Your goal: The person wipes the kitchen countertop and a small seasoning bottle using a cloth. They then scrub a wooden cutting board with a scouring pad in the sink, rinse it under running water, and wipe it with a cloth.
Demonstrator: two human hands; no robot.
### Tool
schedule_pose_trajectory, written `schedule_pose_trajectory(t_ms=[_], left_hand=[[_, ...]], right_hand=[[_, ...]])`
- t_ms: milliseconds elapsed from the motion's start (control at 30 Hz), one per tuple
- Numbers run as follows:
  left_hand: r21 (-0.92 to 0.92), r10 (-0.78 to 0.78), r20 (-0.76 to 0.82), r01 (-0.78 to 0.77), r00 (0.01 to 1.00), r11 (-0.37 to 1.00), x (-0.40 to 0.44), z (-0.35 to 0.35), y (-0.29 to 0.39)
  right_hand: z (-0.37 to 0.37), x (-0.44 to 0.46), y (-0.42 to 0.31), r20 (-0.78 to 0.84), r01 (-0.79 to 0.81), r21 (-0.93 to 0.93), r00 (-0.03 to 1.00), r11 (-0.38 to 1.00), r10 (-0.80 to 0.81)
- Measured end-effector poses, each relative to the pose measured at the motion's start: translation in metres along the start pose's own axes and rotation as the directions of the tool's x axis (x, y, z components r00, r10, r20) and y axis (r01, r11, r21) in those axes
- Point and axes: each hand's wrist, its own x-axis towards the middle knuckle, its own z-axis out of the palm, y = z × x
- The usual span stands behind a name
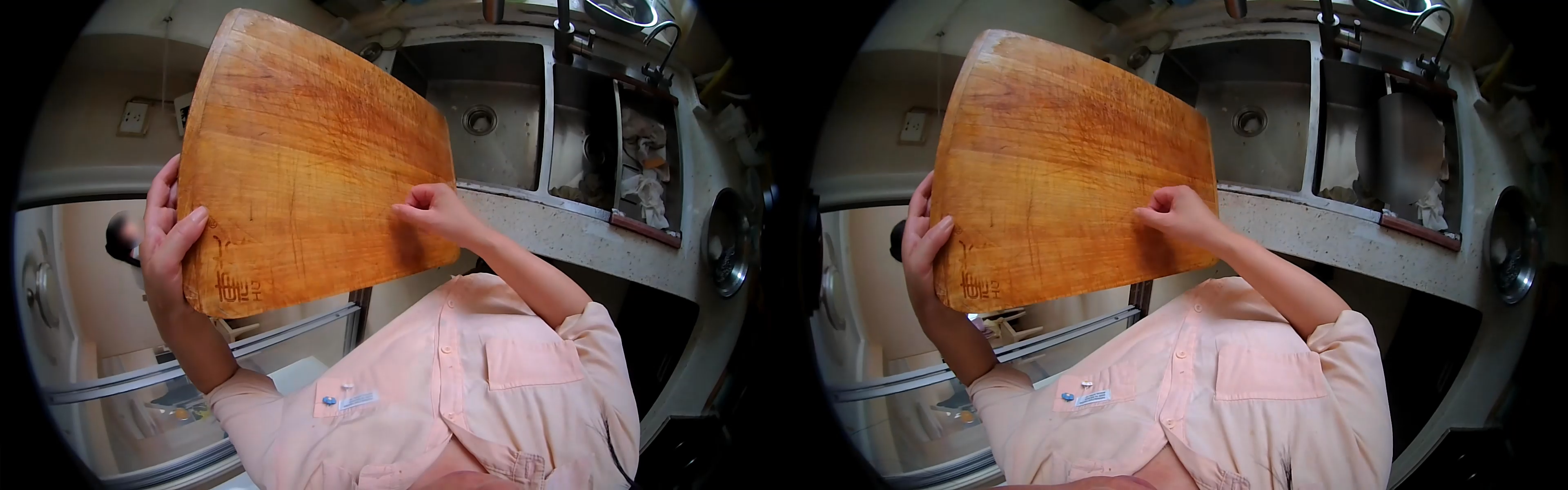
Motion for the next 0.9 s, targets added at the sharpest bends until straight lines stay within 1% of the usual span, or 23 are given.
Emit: schedule_pose_trajectory(t_ms=[33, 133, 233, 333, 433, 533, 633, 733, 833, 900], left_hand=[[0.002, -0.002, -0.003, 0.002, 1.0, 1.0, 0.0, 0.001, 0.001], [0.008, 0.002, -0.008, -0.002, 1.0, 1.0, 0.0, 0.001, 0.0], [0.014, 0.006, -0.003, -0.006, 1.0, 1.0, 0.0, -0.001, 0.0], [0.003, 0.0, -0.001, 0.0, 1.0, 1.0, 0.0, 0.0, 0.001], [-0.002, 0.002, 0.001, -0.002, 1.0, 1.0, 0.001, 0.0, 0.0], [0.003, 0.005, 0.002, -0.005, 1.0, 1.0, 0.002, -0.004, -0.004], [0.027, 0.008, 0.011, -0.009, 1.0, 1.0, 0.003, -0.004, -0.001], [0.038, -0.002, -0.011, 0.002, 1.0, 0.999, 0.0, -0.002, -0.001], [0.018, 0.014, -0.035, -0.014, 0.999, 1.0, 0.0, 0.0, -0.002], [0.005, 0.018, -0.033, -0.018, 0.999, 1.0, 0.002, -0.001, -0.003]], right_hand=[[0.002, 0.001, -0.002, 0.032, -0.045, 0.07, 0.999, 0.997, 0.043], [0.005, 0.006, 0.011, 0.093, -0.081, 0.205, 0.994, 0.975, 0.063], [0.002, 0.008, 0.026, -0.015, -0.105, 0.149, 0.994, 0.983, 0.109], [0.003, 0.001, 0.007, 0.129, -0.123, 0.214, 0.987, 0.969, 0.097], [0.008, 0.003, 0.008, 0.168, -0.146, 0.318, 0.981, 0.937, 0.096], [0.005, 0.006, 0.011, 0.125, -0.191, 0.306, 0.979, 0.933, 0.16], [0.007, 0.005, 0.01, 0.138, -0.165, 0.303, 0.982, 0.939, 0.128], [0.007, 0.005, 0.009, 0.114, -0.234, 0.31, 0.971, 0.921, 0.208], [0.003, 0.009, 0.024, 0.034, -0.244, 0.267, 0.969, 0.932, 0.244], [0.007, 0.005, 0.006, 0.103, -0.245, 0.288, 0.969, 0.926, 0.225]])
